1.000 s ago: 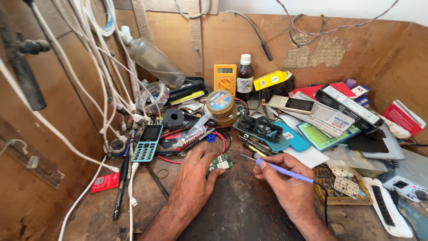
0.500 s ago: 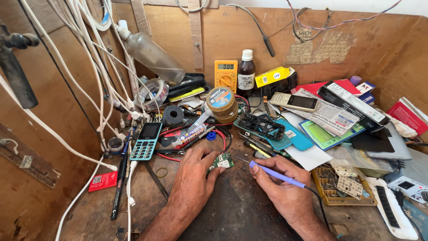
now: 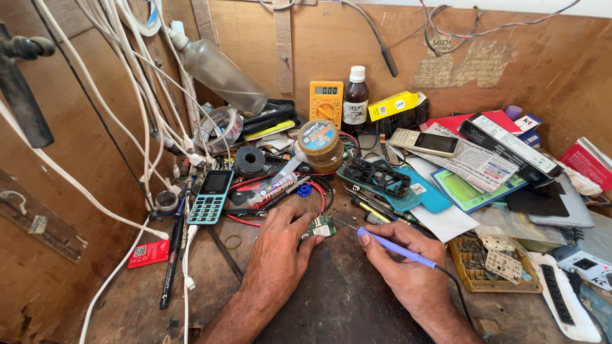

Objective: The person works on a small green circuit board on a cluttered workbench. They use a soldering iron to heat components, apply flux from a tube, and handle a multimeter and other tools while adjusting the board and nearby items.

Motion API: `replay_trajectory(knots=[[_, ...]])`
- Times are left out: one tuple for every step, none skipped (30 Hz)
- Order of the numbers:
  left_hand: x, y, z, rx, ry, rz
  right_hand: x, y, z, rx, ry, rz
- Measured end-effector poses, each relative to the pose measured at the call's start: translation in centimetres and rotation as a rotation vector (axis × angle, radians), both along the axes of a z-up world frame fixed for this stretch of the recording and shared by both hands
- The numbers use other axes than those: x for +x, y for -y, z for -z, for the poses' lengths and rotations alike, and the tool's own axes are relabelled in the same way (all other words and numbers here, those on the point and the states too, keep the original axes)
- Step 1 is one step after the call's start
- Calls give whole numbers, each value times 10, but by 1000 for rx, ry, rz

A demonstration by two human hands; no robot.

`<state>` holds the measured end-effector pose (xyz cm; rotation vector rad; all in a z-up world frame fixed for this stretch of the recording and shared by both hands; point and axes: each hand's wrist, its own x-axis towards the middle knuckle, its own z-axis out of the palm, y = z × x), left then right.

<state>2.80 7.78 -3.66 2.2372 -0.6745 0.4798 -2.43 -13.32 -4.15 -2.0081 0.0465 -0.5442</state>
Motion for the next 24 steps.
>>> replay_trajectory(knots=[[0, 0, 0, -3, 2, -1, 0, 0, -1, 10, 4, -2], [0, 0, 0, -6, 3, -2, 0, 0, -1, 19, 6, -3], [0, 0, 0, -9, 8, 0, 0, 0, 0, 9, 11, -2], [-1, 0, 0, -13, 14, 3, 0, 0, 0, -2, 16, 0], [-1, 0, 0, -18, 20, 6, 0, 0, 1, -14, 21, 2], [-1, 0, 0, -14, 13, 4, 0, 0, 2, -12, 20, -5], [-1, -1, 1, -10, 6, 2, 0, 0, 2, -11, 20, -11], [-1, 0, 1, -7, 0, 1, 0, 0, 2, -10, 20, -17], [-1, 0, 1, -8, 1, 2, 0, 0, 3, -9, 12, -8], [-1, 0, 0, -8, 6, 0, 0, 0, 2, -8, 7, 1], [-1, 0, 0, -8, 10, -1, 0, -1, 2, -6, 2, 9], [0, 0, 0, -12, 7, 0, 0, -1, 1, 0, 14, 0], [0, 0, 0, -15, 4, 2, 0, 0, 1, 7, 26, -9], [0, 0, 1, -18, -1, 2, 0, 0, 1, 14, 37, -19], [0, 0, 1, -19, 1, 4, -1, 0, 0, 0, 21, -15], [0, -1, 1, -19, 3, 5, -1, -1, 0, -13, 5, -11], [0, -1, 1, -19, 5, 6, -1, -1, 0, -26, -10, -7], [0, -1, 2, -19, 11, 6, -2, -1, -1, -35, -10, -4], [0, -1, 2, -19, 17, 6, -2, -1, -1, -45, -9, -1], [0, -1, 2, -19, 24, 6, -2, -2, -2, -54, -8, 1], [0, 0, 2, -18, 15, 4, -2, -2, -3, -51, 1, 1], [0, 0, 2, -16, 5, 1, -2, -2, -4, -47, 10, 0], [0, 0, 2, -14, -4, -1, -2, -2, -4, -44, 20, -2], [0, 0, 2, -13, -3, -2, -2, -2, -5, -48, 22, -4]])
